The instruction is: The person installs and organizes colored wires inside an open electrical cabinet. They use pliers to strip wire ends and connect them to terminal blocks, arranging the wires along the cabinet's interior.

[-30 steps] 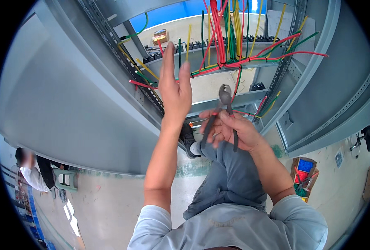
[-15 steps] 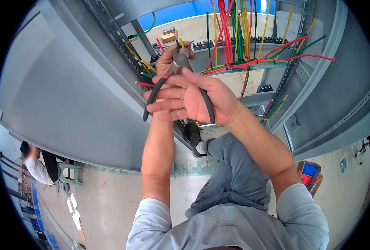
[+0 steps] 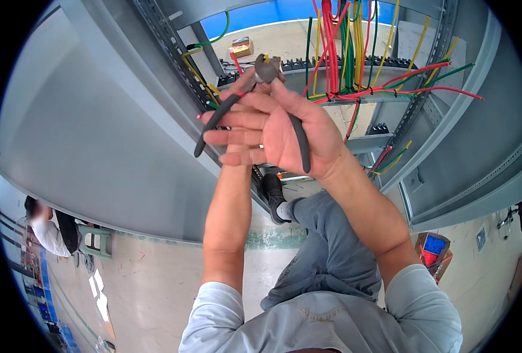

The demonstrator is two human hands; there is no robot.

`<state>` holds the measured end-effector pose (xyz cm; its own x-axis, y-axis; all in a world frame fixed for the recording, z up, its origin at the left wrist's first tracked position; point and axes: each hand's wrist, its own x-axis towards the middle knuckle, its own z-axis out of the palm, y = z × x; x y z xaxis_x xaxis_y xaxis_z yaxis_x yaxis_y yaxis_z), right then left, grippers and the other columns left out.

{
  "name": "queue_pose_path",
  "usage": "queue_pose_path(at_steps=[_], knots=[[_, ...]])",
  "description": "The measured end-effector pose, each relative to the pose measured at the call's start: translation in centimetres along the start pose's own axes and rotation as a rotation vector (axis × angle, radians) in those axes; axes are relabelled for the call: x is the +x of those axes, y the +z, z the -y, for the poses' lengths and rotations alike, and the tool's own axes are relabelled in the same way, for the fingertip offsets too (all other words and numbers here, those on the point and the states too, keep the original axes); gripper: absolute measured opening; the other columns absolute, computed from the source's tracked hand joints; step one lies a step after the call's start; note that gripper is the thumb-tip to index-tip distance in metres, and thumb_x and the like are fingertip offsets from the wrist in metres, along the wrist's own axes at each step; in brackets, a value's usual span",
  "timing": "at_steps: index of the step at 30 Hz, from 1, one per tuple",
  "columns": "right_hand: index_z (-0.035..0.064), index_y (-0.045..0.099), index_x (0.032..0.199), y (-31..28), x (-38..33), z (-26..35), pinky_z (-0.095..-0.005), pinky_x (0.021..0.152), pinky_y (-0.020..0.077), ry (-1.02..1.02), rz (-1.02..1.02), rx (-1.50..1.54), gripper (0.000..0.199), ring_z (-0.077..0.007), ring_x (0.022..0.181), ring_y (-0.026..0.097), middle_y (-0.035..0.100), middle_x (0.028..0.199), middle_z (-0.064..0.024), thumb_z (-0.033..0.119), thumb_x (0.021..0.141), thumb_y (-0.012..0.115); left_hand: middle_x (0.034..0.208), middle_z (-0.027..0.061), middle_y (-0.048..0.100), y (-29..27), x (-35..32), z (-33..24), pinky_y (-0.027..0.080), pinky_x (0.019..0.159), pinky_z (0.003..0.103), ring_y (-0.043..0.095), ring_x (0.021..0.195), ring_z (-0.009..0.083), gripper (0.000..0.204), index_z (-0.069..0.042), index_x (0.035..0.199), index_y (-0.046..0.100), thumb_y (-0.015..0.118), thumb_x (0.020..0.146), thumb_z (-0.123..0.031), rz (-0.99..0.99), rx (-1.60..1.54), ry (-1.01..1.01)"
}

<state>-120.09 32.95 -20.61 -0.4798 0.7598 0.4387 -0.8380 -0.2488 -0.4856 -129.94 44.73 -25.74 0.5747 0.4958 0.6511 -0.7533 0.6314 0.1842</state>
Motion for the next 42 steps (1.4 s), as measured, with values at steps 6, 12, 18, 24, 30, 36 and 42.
queue_pose_path(at_steps=[6,12,18,24,30,36,42], knots=[[-0.0006,0.05,0.137,0.1,0.7,-0.4,-0.0614,0.11,0.0416,-0.028,0.002,0.064,0.061,-0.0448,0.138,0.047,0.049,0.145,-0.0256,0.051,0.105,0.046,0.141,0.0144,0.055,-0.6,-0.5,-0.4,0.051,0.1,0.039,0.055,0.126,0.0257,0.057,-0.007,0.154,0.034,0.044,0.107,-0.037,0.006,-0.144,0.011],[0.0011,0.049,0.142,0.0,0.4,-1.7,-0.0561,0.105,0.0451,-0.068,-0.155,-0.07,0.067,-0.0326,0.131,0.053,0.048,0.149,-0.0233,0.055,0.104,0.043,0.124,0.0132,0.064,3.6,0.2,0.7,0.051,0.098,0.035,0.061,0.112,0.0239,0.052,-0.001,0.141,0.052,0.049,0.105,-0.039,-0.511,0.692,0.045],[0.004,0.054,0.135,0.6,0.5,-1.9,-0.0658,0.107,0.0419,-0.081,-0.137,0.101,0.05,-0.0385,0.139,0.047,0.055,0.142,-0.0223,0.043,0.104,0.051,0.119,0.0112,0.064,4.2,0.4,0.6,0.05,0.096,0.034,0.059,0.109,0.0221,0.048,-0.002,0.136,0.056,0.056,0.102,-0.035,-0.508,0.869,0.129],[0.0033,0.047,0.143,0.8,0.1,-1.6,-0.0668,0.107,0.0429,-0.058,-0.068,0.111,0.046,-0.042,0.139,0.046,0.05,0.146,-0.0246,0.03,0.106,0.048,0.115,0.0093,0.063,2.9,0.0,1.9,0.047,0.091,0.033,0.055,0.105,0.0203,0.048,-0.002,0.135,0.058,0.059,0.101,-0.036,-0.332,1.149,0.219],[0.0004,0.032,0.154,-0.5,-1.4,1.2,-0.0679,0.105,0.0437,0.162,0.056,-0.045,0.057,-0.0461,0.144,0.037,0.039,0.153,-0.0313,0.033,0.108,0.04,0.111,0.0074,0.061,1.8,0.0,2.0,0.044,0.086,0.032,0.05,0.102,0.0185,0.049,-0.002,0.133,0.059,0.062,0.099,-0.037,-0.27,1.148,0.221],[-0.0021,0.035,0.152,0.0,-1.3,0.6,-0.0611,0.105,0.0469,0.096,-0.023,-0.026,0.058,-0.047,0.139,0.045,0.046,0.147,-0.032,0.034,0.108,0.04,0.1,0.0042,0.057,1.5,0.3,1.2,0.041,0.08,0.029,0.048,0.097,0.0151,0.04,0.0,0.122,0.063,0.065,0.098,-0.032,-0.205,1.139,0.153],[0.0028,0.059,0.119,-0.8,-1.1,-0.3,-0.0376,0.077,0.0525,0.01,-0.068,-0.004,0.044,-0.0376,0.102,0.064,0.065,0.105,-0.0216,0.041,0.106,0.044,0.096,0.0001,0.069,0.9,1.3,1.1,0.047,0.067,0.02,0.059,0.08,0.0051,0.023,-0.001,0.119,0.068,0.067,0.097,-0.008,-0.204,1.153,0.179]])
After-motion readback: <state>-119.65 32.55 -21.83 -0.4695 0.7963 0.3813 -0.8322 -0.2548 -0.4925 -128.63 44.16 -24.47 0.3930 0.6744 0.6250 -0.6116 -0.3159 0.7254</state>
